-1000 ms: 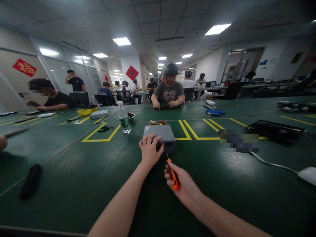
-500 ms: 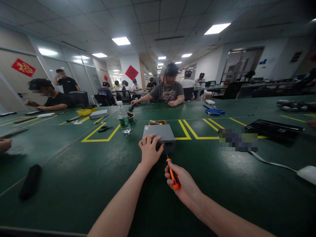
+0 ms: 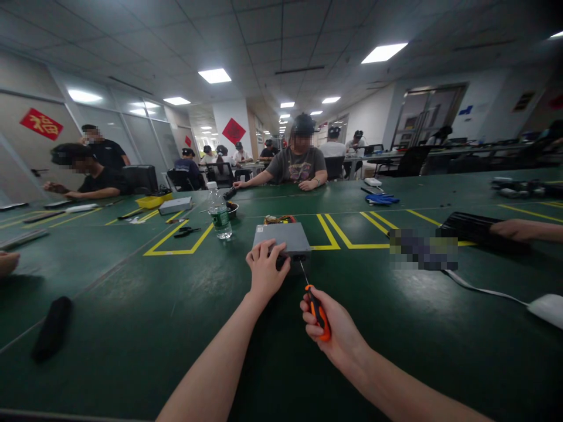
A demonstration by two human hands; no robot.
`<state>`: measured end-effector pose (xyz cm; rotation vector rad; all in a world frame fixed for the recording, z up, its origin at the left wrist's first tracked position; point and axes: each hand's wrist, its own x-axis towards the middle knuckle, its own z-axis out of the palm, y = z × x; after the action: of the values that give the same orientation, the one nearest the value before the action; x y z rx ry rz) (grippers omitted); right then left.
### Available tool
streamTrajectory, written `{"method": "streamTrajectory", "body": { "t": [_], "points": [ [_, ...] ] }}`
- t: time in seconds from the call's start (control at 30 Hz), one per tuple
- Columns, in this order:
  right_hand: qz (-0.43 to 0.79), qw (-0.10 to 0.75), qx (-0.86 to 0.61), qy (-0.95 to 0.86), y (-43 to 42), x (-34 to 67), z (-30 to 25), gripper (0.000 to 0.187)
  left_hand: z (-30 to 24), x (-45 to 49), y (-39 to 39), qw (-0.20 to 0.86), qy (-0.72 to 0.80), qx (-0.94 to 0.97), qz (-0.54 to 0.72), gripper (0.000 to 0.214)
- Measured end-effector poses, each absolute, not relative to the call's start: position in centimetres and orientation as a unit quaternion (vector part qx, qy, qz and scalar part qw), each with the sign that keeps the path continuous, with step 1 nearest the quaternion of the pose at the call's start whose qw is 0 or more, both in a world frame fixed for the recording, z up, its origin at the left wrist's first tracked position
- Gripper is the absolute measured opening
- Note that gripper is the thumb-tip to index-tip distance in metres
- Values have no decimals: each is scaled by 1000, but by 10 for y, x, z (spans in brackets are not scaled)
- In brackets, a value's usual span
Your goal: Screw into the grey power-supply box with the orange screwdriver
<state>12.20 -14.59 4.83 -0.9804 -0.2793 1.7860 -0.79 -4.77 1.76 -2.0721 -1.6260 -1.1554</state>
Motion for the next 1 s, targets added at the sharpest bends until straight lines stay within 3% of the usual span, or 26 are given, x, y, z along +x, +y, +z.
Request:
{"method": "streamTrajectory", "body": {
  "t": [0.77,1.0],
  "points": [
    [709,556,-419,-111,-144,127,45,22,18,-11,-44,131,-552,-721,-398,33],
    [729,533,-415,-112,-144,129,47,26,19,-16,-41,130,-552,-724,-391,33]
  ]
}}
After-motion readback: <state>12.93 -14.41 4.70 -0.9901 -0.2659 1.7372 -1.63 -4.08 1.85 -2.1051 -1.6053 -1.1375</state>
